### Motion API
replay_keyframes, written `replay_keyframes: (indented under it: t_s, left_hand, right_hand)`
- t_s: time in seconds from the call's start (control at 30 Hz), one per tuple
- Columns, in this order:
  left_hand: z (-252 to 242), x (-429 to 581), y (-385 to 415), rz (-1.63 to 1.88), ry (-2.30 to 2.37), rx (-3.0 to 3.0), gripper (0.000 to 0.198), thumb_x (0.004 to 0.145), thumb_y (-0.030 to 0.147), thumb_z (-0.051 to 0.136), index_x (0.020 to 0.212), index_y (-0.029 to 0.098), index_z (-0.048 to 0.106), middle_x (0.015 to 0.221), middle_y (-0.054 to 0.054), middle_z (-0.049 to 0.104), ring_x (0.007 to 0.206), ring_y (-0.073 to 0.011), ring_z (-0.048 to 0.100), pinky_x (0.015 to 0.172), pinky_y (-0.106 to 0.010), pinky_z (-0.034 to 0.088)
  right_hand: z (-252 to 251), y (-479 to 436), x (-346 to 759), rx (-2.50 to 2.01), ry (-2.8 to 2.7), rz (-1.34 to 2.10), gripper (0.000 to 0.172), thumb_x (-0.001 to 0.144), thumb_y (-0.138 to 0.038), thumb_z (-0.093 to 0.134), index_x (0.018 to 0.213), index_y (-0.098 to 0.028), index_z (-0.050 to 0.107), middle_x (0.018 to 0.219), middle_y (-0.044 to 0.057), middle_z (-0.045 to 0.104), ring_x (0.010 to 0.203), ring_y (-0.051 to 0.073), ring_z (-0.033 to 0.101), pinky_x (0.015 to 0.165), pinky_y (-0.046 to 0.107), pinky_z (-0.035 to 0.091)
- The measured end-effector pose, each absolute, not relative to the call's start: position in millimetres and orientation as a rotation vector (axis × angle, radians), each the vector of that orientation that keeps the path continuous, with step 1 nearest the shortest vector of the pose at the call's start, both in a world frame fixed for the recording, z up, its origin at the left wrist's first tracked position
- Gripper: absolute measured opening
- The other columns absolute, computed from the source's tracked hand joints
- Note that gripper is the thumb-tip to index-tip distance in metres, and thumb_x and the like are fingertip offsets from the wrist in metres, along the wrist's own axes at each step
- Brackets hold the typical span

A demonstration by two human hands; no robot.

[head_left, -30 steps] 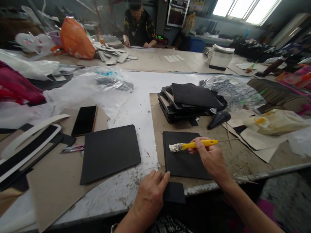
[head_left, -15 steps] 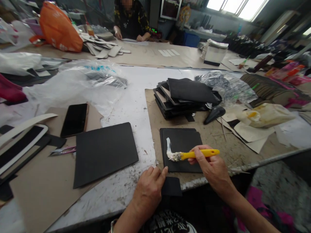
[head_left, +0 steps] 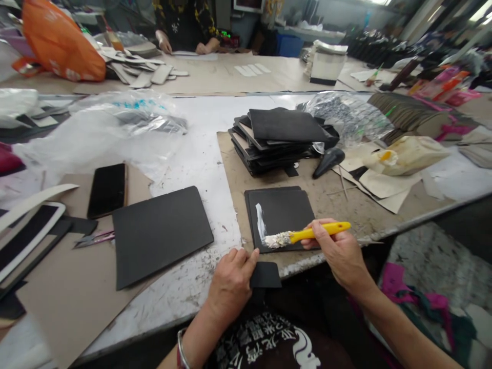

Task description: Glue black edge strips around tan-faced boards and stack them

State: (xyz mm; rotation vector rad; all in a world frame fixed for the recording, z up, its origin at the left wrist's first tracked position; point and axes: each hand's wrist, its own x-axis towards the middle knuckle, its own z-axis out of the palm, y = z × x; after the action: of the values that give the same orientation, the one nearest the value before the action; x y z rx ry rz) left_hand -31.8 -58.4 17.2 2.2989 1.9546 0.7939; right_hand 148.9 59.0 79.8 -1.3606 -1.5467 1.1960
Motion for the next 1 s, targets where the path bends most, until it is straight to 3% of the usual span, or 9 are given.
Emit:
replay_keyframes:
  t_s: [0.47, 0.57, 0.7, 1.0]
  left_hand:
    - [13.2, -31.5, -59.5, 0.816, 1.962, 2.323, 0.054, 0.064, -0.006, 0.04, 0.114, 0.009, 0.054, 0.083, -0.009, 0.055, 0.075, -0.0215, 0.051, 0.064, -0.037, 0.052]
    - [10.2, -32.6, -60.9, 0.826, 1.953, 2.345, 0.056, 0.064, -0.007, 0.039, 0.116, 0.01, 0.053, 0.097, -0.012, 0.057, 0.088, -0.0238, 0.052, 0.074, -0.039, 0.052]
    - [3.9, -37.1, -63.2, 0.796, 1.919, 2.459, 0.063, 0.062, -0.008, 0.036, 0.12, 0.011, 0.05, 0.124, -0.012, 0.051, 0.116, -0.0264, 0.042, 0.093, -0.04, 0.045]
    - [-2.6, -42.4, -60.5, 0.716, 1.878, 2.591, 0.063, 0.062, -0.003, 0.036, 0.122, 0.011, 0.048, 0.123, -0.01, 0.056, 0.115, -0.0233, 0.047, 0.094, -0.037, 0.043]
  right_hand:
    - [70.7, 82.2, 232.3, -1.582, -1.442, 0.913, 0.029, 0.076, -0.049, 0.059, 0.081, -0.02, 0.058, 0.067, 0.002, 0.066, 0.054, 0.016, 0.063, 0.059, 0.027, 0.054]
    - [78.7, 88.4, 239.2, -1.584, -1.481, 0.847, 0.029, 0.076, -0.05, 0.058, 0.081, -0.021, 0.059, 0.063, 0.002, 0.064, 0.054, 0.016, 0.063, 0.06, 0.027, 0.053]
    - [96.3, 106.6, 231.0, -1.49, -1.526, 0.725, 0.032, 0.076, -0.053, 0.056, 0.077, -0.021, 0.059, 0.062, 0.002, 0.063, 0.055, 0.016, 0.062, 0.059, 0.026, 0.052]
    - [82.7, 152.0, 207.2, -1.322, -1.657, 0.858, 0.038, 0.076, -0.056, 0.054, 0.081, -0.019, 0.056, 0.066, 0.003, 0.064, 0.061, 0.018, 0.064, 0.059, 0.026, 0.051]
